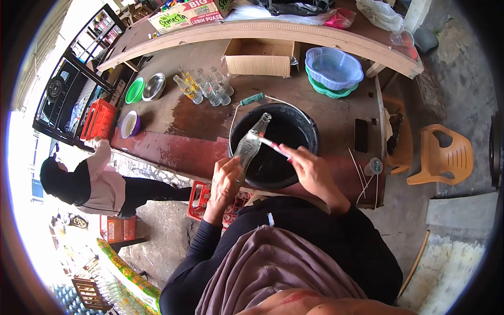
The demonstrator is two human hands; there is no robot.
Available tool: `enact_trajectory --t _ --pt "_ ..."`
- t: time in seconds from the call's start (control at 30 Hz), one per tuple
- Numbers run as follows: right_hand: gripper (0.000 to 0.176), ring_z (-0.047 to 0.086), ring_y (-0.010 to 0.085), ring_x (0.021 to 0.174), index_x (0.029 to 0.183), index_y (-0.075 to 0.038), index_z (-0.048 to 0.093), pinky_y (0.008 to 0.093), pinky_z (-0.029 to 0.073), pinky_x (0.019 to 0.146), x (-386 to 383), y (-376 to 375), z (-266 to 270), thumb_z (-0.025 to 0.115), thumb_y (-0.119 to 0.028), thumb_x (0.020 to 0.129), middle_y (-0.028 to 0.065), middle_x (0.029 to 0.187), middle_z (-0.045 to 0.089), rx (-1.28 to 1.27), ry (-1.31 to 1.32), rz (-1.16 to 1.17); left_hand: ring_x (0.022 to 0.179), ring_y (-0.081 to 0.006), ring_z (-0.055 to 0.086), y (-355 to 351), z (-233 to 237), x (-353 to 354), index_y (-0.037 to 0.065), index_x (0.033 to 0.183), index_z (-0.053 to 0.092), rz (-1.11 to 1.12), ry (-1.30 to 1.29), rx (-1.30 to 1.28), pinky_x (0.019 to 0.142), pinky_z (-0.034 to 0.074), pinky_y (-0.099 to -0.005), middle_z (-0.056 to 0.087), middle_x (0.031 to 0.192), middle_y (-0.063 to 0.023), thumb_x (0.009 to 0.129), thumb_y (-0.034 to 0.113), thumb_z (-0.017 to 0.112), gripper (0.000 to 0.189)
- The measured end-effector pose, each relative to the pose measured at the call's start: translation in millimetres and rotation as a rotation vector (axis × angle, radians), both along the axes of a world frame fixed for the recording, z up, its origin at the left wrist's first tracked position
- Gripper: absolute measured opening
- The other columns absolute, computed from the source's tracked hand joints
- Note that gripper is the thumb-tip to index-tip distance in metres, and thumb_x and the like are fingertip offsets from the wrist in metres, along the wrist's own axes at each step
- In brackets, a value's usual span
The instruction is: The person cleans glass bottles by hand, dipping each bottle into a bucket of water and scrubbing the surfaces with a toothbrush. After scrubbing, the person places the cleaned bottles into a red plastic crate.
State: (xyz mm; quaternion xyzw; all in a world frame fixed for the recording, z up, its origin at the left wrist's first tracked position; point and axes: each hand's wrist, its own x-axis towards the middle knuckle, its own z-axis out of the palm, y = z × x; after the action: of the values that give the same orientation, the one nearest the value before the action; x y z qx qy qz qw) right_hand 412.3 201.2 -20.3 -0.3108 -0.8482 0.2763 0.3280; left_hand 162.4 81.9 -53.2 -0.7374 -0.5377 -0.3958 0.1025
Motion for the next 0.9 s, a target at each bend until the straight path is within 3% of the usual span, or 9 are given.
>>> enact_trajectory --t 0.17,0.23,0.33,0.43,0.47,0.5,0.57,0.67,0.9 --pt "0.04 0.064 0.0354 0.074 0.13 -0.019 0.058 0.0458 0.052 0.062 9 38 -44 0.059 -0.008 0.092 0.0119 0.09 0.062 0.085 -0.087 -0.262 0.103 -0.0308 0.059 4 3 24 0.006 0.115 0.046 0.205 -0.505 -0.036 0.085 0.051 -0.041 0.056 0.119 -0.0189 0.072 -0.002 0.079 0.055" --pt "0.042 0.065 0.0347 0.075 0.131 -0.02 0.057 0.0451 0.051 0.062 6 26 -22 0.058 -0.007 0.092 0.0118 0.09 0.062 0.016 -0.041 -0.231 0.1 -0.0254 0.06 6 -6 31 0.006 0.115 0.044 0.195 -0.722 -0.014 0.084 0.051 -0.0368 0.056 0.115 -0.0161 0.076 0.001 0.078 0.052" --pt "0.047 0.063 0.0337 0.071 0.135 -0.021 0.055 0.044 0.051 0.06 -3 -3 -12 0.06 -0.006 0.091 0.0107 0.089 0.059 0.012 0.016 0.024 0.092 -0.0202 0.061 1 12 40 0.004 0.113 0.041 0.306 -1.458 -0.263 0.076 0.055 -0.0313 0.052 0.11 -0.0108 0.084 0.007 0.073 0.043" --pt "0.043 0.064 0.0344 0.072 0.133 -0.019 0.056 0.0436 0.052 0.059 -5 10 -30 0.06 -0.007 0.091 0.0115 0.092 0.06 0.015 0.045 -0.082 0.095 -0.0209 0.061 -2 -19 30 0.004 0.115 0.041 0.168 -1.677 -0.206 0.073 0.058 -0.0335 0.052 0.111 -0.012 0.089 0.011 0.069 0.039" --pt "0.043 0.064 0.0347 0.072 0.132 -0.019 0.056 0.0437 0.052 0.06 -1 21 -41 0.059 -0.006 0.091 0.0116 0.092 0.06 0.047 0.063 -0.163 0.102 -0.0231 0.059 -10 -35 25 0.006 0.117 0.042 0.321 -0.717 -0.251 0.078 0.058 -0.037 0.052 0.115 -0.0124 0.094 0.017 0.063 0.033" --pt "0.043 0.064 0.035 0.073 0.132 -0.019 0.055 0.0438 0.052 0.06 -2 27 -37 0.059 -0.006 0.092 0.0117 0.092 0.06 0.08 0.083 -0.243 0.102 -0.0231 0.059 -9 -41 25 0.006 0.117 0.042 0.325 -0.718 -0.244 0.078 0.058 -0.037 0.052 0.115 -0.0124 0.094 0.017 0.063 0.033" --pt "0.043 0.063 0.0333 0.07 0.133 -0.02 0.056 0.0433 0.051 0.059 0 16 -28 0.058 -0.006 0.092 0.0101 0.089 0.059 0.027 0.062 -0.191 0.109 -0.0244 0.056 -11 -52 24 0.002 0.12 0.055 0.054 -1.659 -0.219 0.093 0.055 -0.041 0.044 0.12 -0.0113 0.094 0.005 0.059 0.026" --pt "0.044 0.064 0.0286 0.067 0.133 -0.022 0.056 0.0409 0.05 0.056 -7 -8 -19 0.059 -0.007 0.091 0.0065 0.086 0.057 0.055 -0.001 0.1 0.106 -0.0242 0.058 -7 -32 32 0.005 0.119 0.054 0.135 -1.974 -0.192 0.088 0.055 -0.0406 0.053 0.117 -0.0108 0.095 0.018 0.062 0.029" --pt "0.043 0.064 0.034 0.082 0.131 -0.019 0.057 0.0428 0.052 0.065 -1 26 -32 0.058 -0.004 0.092 0.0128 0.094 0.06 0.091 0.009 -0.221 0.099 -0.0229 0.058 -2 -28 39 0.008 0.118 0.054 0.24 -2.048 -0.201 0.084 0.053 -0.039 0.059 0.11 -0.0091 0.094 0.025 0.063 0.031"
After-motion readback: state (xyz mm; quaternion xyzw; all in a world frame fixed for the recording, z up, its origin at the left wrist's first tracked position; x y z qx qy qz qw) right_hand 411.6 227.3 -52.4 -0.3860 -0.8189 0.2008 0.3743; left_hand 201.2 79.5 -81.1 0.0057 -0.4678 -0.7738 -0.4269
